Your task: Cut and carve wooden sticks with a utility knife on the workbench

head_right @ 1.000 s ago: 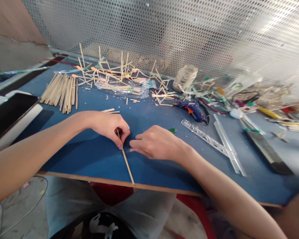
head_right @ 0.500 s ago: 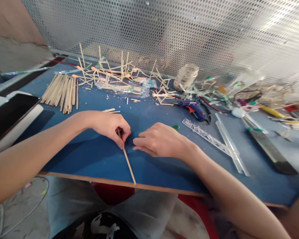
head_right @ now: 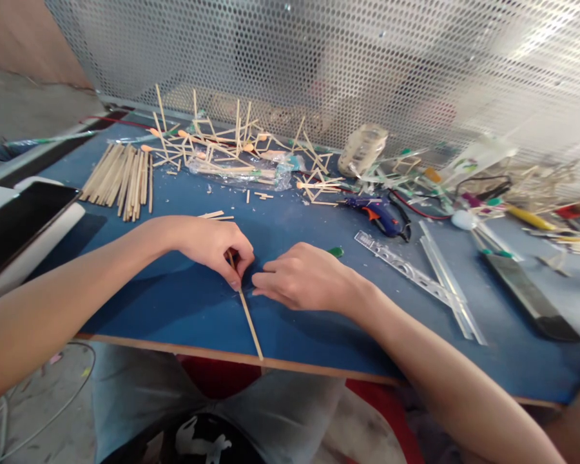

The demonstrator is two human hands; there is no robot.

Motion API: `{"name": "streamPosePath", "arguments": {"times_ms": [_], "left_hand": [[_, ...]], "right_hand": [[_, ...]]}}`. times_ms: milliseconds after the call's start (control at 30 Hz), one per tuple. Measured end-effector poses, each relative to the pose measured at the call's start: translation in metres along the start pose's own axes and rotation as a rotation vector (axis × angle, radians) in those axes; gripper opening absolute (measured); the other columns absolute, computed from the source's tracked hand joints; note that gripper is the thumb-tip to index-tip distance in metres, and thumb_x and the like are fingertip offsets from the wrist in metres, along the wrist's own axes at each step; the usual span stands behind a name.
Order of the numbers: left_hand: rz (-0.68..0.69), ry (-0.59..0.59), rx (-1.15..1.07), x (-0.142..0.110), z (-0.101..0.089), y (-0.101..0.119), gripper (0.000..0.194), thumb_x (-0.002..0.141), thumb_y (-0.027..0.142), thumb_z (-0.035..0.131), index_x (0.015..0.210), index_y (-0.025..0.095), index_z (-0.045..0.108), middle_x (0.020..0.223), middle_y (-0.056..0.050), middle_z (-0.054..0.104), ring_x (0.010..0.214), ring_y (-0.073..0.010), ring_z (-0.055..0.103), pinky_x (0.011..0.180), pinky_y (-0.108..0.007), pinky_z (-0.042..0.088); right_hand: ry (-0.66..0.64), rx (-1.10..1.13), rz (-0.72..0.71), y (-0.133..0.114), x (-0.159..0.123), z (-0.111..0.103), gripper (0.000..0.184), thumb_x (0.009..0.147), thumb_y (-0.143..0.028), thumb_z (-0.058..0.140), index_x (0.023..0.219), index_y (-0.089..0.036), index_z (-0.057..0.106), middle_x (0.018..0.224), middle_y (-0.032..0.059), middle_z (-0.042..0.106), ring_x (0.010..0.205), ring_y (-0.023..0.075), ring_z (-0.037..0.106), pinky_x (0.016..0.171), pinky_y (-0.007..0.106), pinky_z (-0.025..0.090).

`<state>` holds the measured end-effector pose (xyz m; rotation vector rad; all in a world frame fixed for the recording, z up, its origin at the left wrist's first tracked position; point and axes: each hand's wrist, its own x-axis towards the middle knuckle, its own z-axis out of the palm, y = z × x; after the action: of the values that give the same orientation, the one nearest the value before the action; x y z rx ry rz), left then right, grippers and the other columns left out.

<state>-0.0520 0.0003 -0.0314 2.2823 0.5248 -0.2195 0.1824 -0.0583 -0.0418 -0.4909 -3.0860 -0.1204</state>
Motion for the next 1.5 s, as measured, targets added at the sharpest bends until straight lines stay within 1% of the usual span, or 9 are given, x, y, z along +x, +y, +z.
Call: {"name": "streamPosePath", "arguments": {"times_ms": [433,567,733,967,1267,1500], "left_hand": [[-0.003,0.017,-0.004,-0.0027,0.0008,0.0015,0.021,0.078,0.042,0.077,0.087,0.024,0.076,0.084,0.003,0.075,0.074,-0.0107,0.064,0.067,-0.022,0.041],[0.039,0.015,-0.047,-0.0029,0.0016,-0.0013,0.02,0.078,0.04,0.077,0.089,0.024,0.076,0.083,0.003,0.075,0.074,-0.0105,0.065,0.067,-0.021,0.042],[0.082,0.019,-0.057,-0.0037,0.0006,-0.0029,0.019,0.079,0.04,0.076,0.09,0.024,0.076,0.086,0.003,0.075,0.077,-0.011,0.066,0.069,-0.02,0.044],[0.052,0.016,-0.063,-0.0037,0.0006,-0.0025,0.019,0.079,0.041,0.075,0.09,0.026,0.077,0.087,0.002,0.076,0.079,-0.0117,0.066,0.071,-0.022,0.044],[0.047,0.025,-0.07,-0.004,0.0015,-0.0035,0.018,0.08,0.041,0.076,0.089,0.026,0.078,0.086,0.002,0.076,0.078,-0.0117,0.066,0.071,-0.023,0.044],[0.026,0.023,-0.052,-0.0035,0.0015,-0.0039,0.021,0.08,0.044,0.076,0.09,0.026,0.078,0.087,0.002,0.077,0.078,-0.0122,0.066,0.07,-0.023,0.044]], "right_hand": [[-0.048,0.075,0.029,0.007,-0.0059,0.0039,0.033,0.107,-0.037,0.036,0.09,-0.021,0.059,0.073,0.0011,0.065,0.064,0.0128,0.055,0.059,0.032,0.021],[-0.057,0.087,0.036,0.0074,-0.0062,0.0037,0.032,0.107,-0.037,0.036,0.092,-0.021,0.06,0.075,0.0015,0.066,0.065,0.0126,0.056,0.059,0.032,0.021],[-0.036,0.106,0.03,0.008,-0.0065,0.0045,0.03,0.107,-0.036,0.039,0.093,-0.021,0.06,0.076,0.0019,0.067,0.065,0.013,0.057,0.059,0.032,0.022],[-0.027,0.105,0.032,0.0081,-0.0065,0.0058,0.032,0.107,-0.037,0.037,0.093,-0.021,0.06,0.075,0.0015,0.066,0.066,0.0128,0.057,0.059,0.031,0.022],[-0.027,0.093,0.032,0.008,-0.0063,0.0056,0.032,0.107,-0.037,0.037,0.091,-0.021,0.06,0.075,0.001,0.065,0.065,0.0125,0.057,0.058,0.031,0.022],[-0.023,0.095,0.034,0.0072,-0.0064,0.0051,0.032,0.107,-0.037,0.037,0.092,-0.021,0.061,0.074,0.0019,0.066,0.065,0.0129,0.057,0.058,0.031,0.022]]}}
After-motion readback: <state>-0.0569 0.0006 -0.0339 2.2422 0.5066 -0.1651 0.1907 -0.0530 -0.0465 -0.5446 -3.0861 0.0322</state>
